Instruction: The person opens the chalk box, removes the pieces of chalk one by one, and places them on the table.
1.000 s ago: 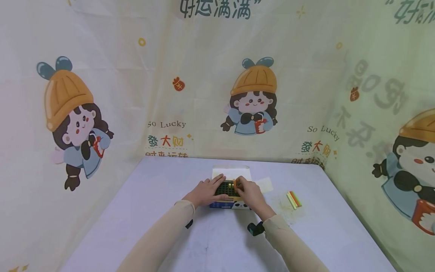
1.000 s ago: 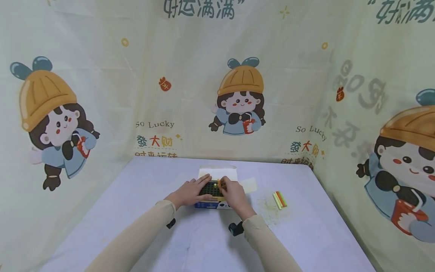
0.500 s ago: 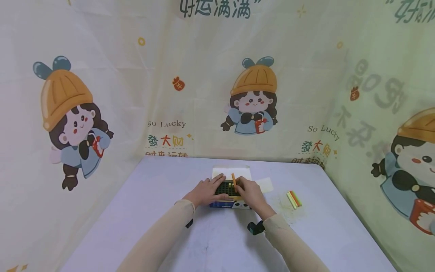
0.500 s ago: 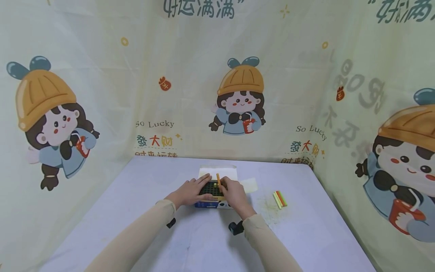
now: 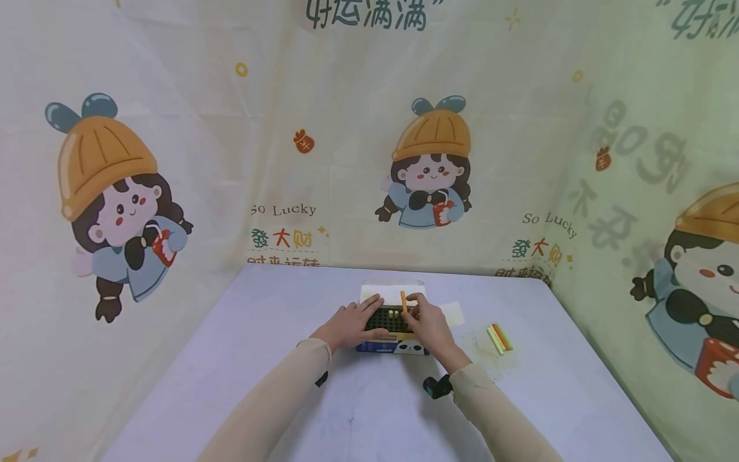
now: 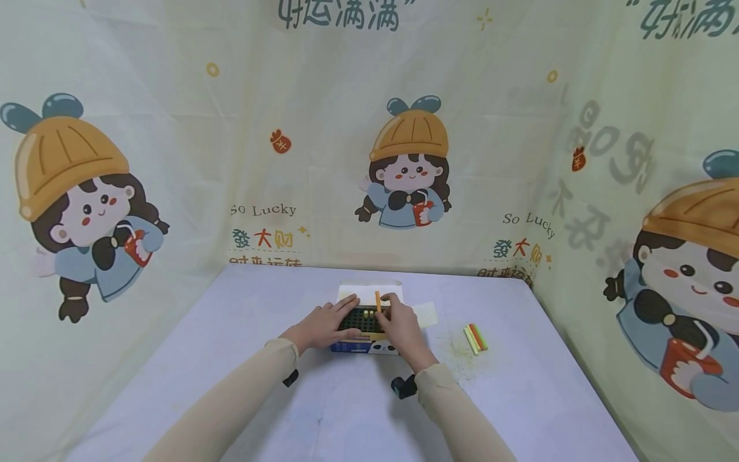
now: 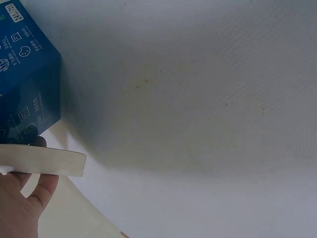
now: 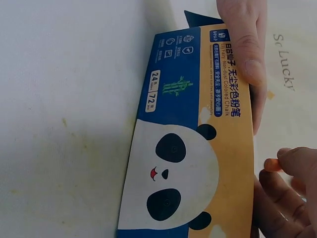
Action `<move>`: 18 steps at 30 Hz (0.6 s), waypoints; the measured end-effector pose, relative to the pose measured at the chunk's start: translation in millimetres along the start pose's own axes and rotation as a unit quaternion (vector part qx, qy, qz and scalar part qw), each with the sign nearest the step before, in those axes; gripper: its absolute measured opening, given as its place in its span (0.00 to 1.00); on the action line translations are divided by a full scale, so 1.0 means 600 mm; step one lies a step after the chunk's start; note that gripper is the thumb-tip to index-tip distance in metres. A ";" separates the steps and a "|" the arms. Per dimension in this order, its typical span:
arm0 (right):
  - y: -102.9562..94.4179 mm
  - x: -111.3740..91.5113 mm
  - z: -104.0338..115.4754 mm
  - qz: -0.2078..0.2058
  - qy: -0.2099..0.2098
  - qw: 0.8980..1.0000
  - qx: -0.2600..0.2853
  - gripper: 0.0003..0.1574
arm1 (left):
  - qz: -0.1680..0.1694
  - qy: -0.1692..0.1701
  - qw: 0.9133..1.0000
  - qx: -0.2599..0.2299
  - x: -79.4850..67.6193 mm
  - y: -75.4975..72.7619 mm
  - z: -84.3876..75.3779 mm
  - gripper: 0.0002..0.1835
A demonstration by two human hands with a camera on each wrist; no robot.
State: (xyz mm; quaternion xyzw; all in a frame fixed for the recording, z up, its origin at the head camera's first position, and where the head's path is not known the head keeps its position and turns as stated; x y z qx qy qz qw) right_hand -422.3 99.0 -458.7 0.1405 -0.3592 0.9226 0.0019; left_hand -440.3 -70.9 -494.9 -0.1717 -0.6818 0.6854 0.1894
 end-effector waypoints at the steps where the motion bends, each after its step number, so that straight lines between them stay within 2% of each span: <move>1: -0.001 0.001 0.000 -0.003 -0.004 1.000 0.003 0.28 | -0.001 0.000 1.000 0.000 0.000 -0.001 0.000 0.49; 4: -0.004 0.001 -0.001 -0.006 -0.010 1.000 0.018 0.30 | 0.001 -0.002 1.000 -0.002 -0.002 -0.004 -0.001 0.48; 11: -0.018 -0.001 -0.006 -0.013 -0.012 0.999 0.039 0.22 | 0.002 -0.008 1.000 0.002 -0.001 -0.001 0.002 0.50; 18: -0.037 -0.002 -0.019 -0.028 0.003 0.998 0.058 0.23 | 0.005 -0.007 1.000 -0.010 0.006 0.008 0.004 0.50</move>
Point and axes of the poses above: each hand's wrist, its own x-axis towards the middle knuckle, its own y-axis out of the palm, z = x × y, the point moved 8 cm from there along x, towards the middle knuckle, and after that the axes turned 7 degrees about x, right-handed, at the moved point
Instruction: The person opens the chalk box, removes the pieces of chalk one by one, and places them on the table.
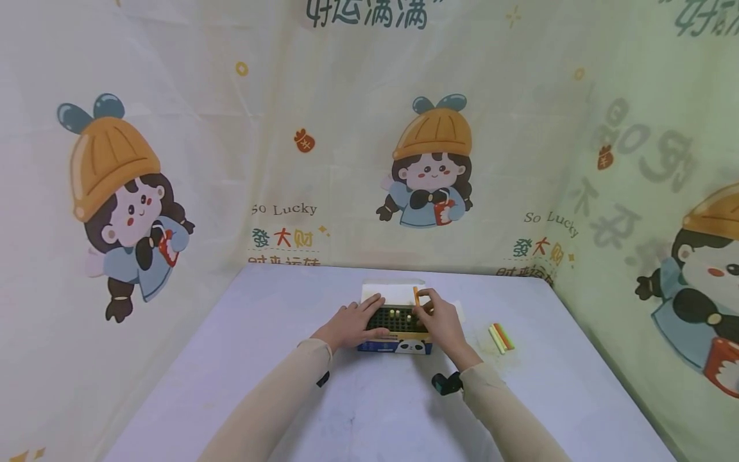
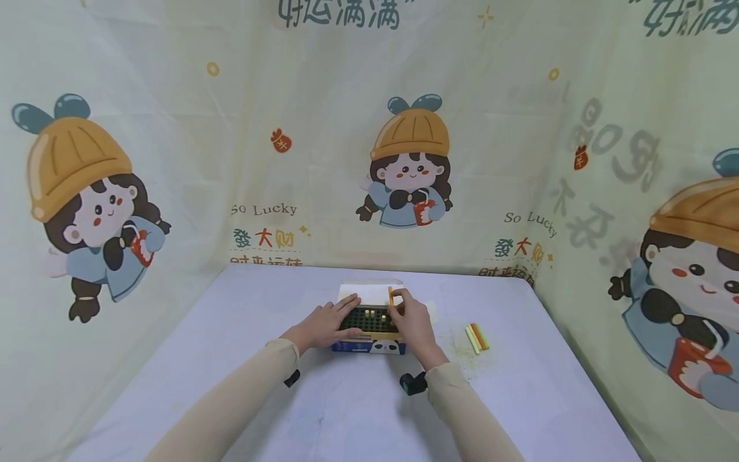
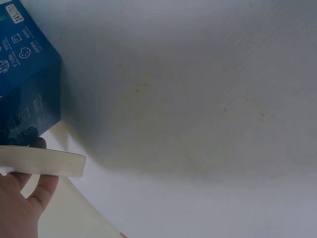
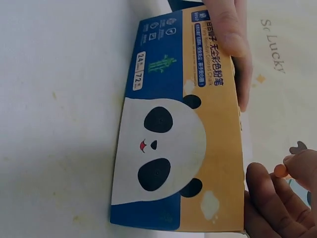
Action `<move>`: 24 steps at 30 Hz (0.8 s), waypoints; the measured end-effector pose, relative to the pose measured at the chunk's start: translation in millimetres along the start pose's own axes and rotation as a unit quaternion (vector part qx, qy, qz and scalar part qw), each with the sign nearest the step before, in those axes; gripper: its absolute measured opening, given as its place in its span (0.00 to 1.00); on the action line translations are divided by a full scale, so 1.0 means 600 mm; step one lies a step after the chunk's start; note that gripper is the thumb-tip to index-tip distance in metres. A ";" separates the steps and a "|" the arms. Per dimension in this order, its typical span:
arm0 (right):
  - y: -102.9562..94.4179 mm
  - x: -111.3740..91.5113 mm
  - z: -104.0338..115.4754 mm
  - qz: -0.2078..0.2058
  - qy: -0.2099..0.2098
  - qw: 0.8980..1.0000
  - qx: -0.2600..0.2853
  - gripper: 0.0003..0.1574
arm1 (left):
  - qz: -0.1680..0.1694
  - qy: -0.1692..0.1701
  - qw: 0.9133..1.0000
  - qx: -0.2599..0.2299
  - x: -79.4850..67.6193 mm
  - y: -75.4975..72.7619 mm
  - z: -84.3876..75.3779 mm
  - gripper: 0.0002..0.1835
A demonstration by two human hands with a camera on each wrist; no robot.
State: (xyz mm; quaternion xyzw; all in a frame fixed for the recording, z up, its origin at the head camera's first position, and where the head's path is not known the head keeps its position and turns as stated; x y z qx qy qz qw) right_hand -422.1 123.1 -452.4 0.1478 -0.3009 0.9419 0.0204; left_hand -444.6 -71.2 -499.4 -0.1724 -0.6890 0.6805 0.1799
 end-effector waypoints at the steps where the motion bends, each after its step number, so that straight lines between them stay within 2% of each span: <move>1: -0.003 0.001 -0.001 -0.002 0.003 1.000 -0.001 0.23 | 0.001 0.000 1.000 -0.001 0.001 0.002 0.000 0.50; 10: -0.027 0.005 -0.017 -0.030 0.023 0.998 -0.055 0.24 | 0.006 -0.003 1.000 -0.003 0.001 0.004 0.004 0.50; 16: -0.029 0.000 -0.044 -0.024 0.063 0.996 -0.061 0.22 | 0.002 -0.002 1.000 -0.003 0.002 0.005 0.004 0.51; 24: -0.037 -0.003 -0.056 -0.028 0.071 0.995 -0.070 0.22 | -0.002 -0.005 1.000 -0.001 0.002 0.005 0.003 0.50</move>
Point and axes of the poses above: each hand's wrist, its own x-axis towards the middle knuckle, its own y-axis out of the palm, z = x × y, the point moved 8 cm from there along x, towards the middle knuckle, and after that the axes turned 7 degrees about x, right-handed, at the moved point
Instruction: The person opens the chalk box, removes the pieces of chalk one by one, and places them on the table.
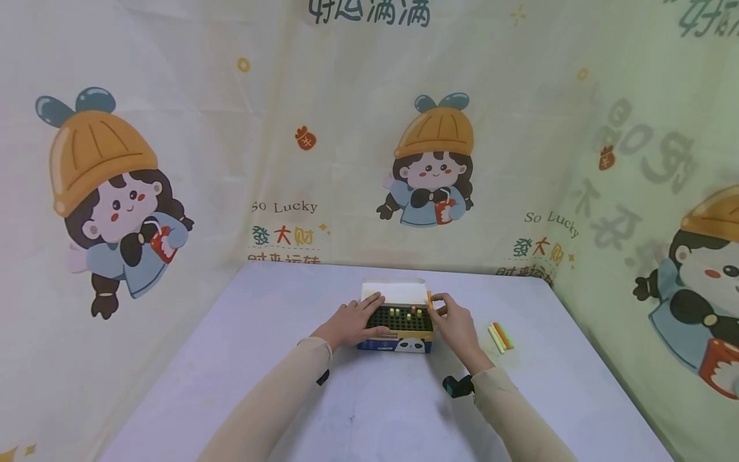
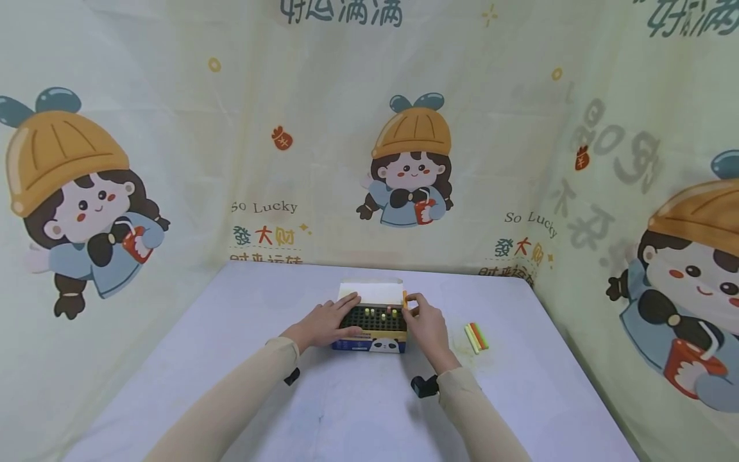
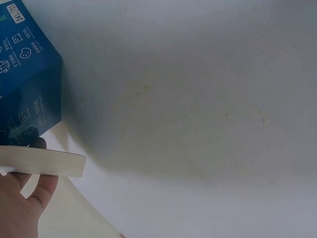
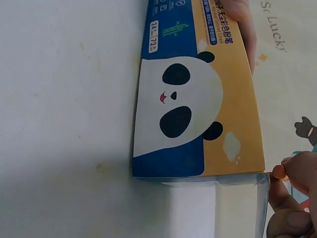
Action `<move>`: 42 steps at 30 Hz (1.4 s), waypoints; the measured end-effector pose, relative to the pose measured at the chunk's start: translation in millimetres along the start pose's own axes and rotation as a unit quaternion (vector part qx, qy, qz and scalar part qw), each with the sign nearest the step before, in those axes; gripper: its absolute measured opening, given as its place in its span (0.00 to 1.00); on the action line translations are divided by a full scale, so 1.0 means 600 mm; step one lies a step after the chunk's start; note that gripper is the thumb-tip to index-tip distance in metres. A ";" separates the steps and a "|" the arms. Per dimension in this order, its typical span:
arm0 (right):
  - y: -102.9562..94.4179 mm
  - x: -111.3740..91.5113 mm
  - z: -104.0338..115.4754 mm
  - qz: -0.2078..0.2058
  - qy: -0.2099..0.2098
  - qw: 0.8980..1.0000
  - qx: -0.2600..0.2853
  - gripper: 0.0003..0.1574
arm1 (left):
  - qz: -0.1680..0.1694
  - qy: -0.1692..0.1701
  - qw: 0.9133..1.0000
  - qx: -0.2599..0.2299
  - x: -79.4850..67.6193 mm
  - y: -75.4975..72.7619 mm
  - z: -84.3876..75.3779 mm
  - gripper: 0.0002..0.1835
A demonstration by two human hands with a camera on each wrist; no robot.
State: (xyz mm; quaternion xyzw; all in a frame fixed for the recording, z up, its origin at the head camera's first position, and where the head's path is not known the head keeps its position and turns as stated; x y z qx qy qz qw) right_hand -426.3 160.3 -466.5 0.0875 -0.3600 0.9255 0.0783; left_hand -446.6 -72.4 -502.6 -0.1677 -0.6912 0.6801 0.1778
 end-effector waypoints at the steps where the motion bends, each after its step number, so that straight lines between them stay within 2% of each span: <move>1: -0.001 0.000 -0.001 -0.001 0.001 1.000 -0.002 0.23 | 0.000 0.000 1.000 0.000 0.000 0.000 0.000 0.50; 13: -0.014 -0.001 -0.030 -0.010 0.043 0.999 -0.010 0.24 | 0.009 -0.002 1.000 -0.002 0.003 0.006 0.000 0.51; 23: -0.027 -0.001 -0.053 -0.008 0.052 0.998 -0.014 0.24 | 0.008 -0.002 1.000 -0.003 -0.002 -0.003 0.000 0.50; 42: -0.034 -0.006 -0.110 0.005 0.063 0.997 -0.039 0.22 | 0.006 -0.001 1.000 -0.006 0.000 -0.003 0.000 0.50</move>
Point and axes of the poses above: each hand's wrist, its own x-axis towards the middle knuckle, its own y-axis out of the palm, z = x × y, the point moved 8 cm from there along x, towards the middle knuckle, and after that the axes turned 7 degrees about x, right-handed, at the moved point
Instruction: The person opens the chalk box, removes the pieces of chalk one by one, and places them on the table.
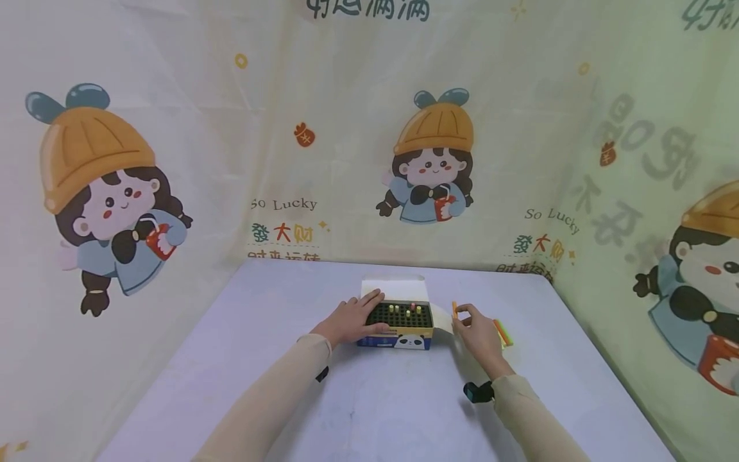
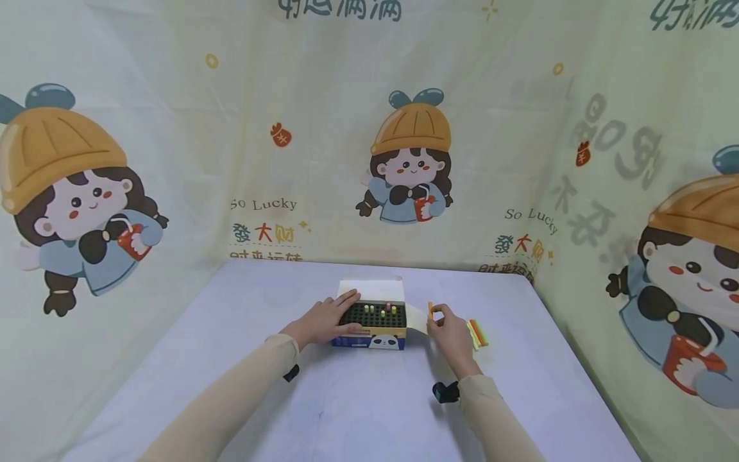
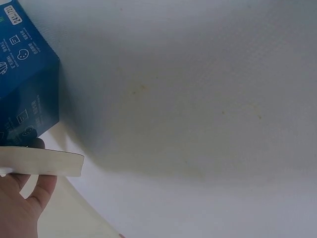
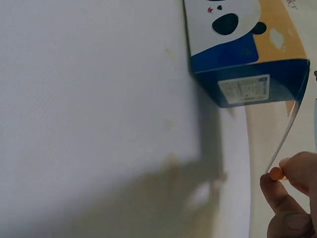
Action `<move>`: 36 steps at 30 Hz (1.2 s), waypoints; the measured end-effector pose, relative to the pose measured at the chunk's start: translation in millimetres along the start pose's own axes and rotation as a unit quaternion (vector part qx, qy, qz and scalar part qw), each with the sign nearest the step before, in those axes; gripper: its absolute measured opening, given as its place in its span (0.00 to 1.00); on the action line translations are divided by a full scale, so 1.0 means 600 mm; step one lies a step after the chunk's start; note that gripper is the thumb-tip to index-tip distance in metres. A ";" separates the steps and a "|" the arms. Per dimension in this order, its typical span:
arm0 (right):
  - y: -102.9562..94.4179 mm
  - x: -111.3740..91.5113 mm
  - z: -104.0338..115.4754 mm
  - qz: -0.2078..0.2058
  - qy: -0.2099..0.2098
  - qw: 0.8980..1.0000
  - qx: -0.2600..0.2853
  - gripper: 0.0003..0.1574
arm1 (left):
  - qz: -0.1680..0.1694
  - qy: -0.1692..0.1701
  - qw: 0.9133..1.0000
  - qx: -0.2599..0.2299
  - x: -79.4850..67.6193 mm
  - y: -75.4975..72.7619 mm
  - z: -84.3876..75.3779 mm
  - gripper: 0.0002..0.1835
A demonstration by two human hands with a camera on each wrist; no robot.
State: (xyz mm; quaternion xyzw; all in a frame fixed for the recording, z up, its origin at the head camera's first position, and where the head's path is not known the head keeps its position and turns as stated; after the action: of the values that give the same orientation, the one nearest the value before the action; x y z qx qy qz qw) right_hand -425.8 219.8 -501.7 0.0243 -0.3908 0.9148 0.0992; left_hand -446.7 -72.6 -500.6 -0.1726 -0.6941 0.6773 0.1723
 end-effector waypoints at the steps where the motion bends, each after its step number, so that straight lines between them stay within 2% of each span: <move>1: 0.000 -0.001 -0.003 0.003 -0.003 1.000 -0.001 0.22 | 0.001 -0.001 1.000 -0.001 0.001 0.001 0.001 0.50; 6: -0.003 -0.006 -0.018 0.014 -0.005 1.000 -0.001 0.22 | 0.003 -0.002 1.000 -0.001 0.001 0.002 0.000 0.49; 15: -0.020 0.000 -0.053 0.001 -0.015 1.000 -0.011 0.23 | 0.001 -0.002 1.000 -0.001 -0.005 -0.005 0.000 0.49; 21: -0.037 -0.011 -0.080 0.003 0.024 1.000 -0.003 0.29 | -0.002 0.001 1.000 -0.001 0.001 0.004 0.001 0.49; 29: -0.052 -0.014 -0.108 -0.005 0.066 0.998 -0.021 0.40 | -0.004 -0.001 1.000 0.000 0.000 0.006 0.000 0.50; 36: -0.063 -0.011 -0.119 -0.014 0.085 0.996 -0.027 0.41 | -0.004 -0.002 1.000 0.005 0.003 0.007 0.003 0.51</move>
State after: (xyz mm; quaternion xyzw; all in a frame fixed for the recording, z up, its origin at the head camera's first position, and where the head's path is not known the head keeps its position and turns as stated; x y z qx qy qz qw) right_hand -409.4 295.5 -525.3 -0.0510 -0.4054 0.9010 0.1454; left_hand -448.8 -73.1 -504.6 -0.1673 -0.6918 0.6805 0.1742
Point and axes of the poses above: each hand's wrist, its own x-axis towards the middle knuckle, its own y-axis out of the palm, z = x × y, the point moved 8 cm from there along x, towards the middle knuckle, and after that the axes turned 7 degrees about x, right-handed, at the moved point
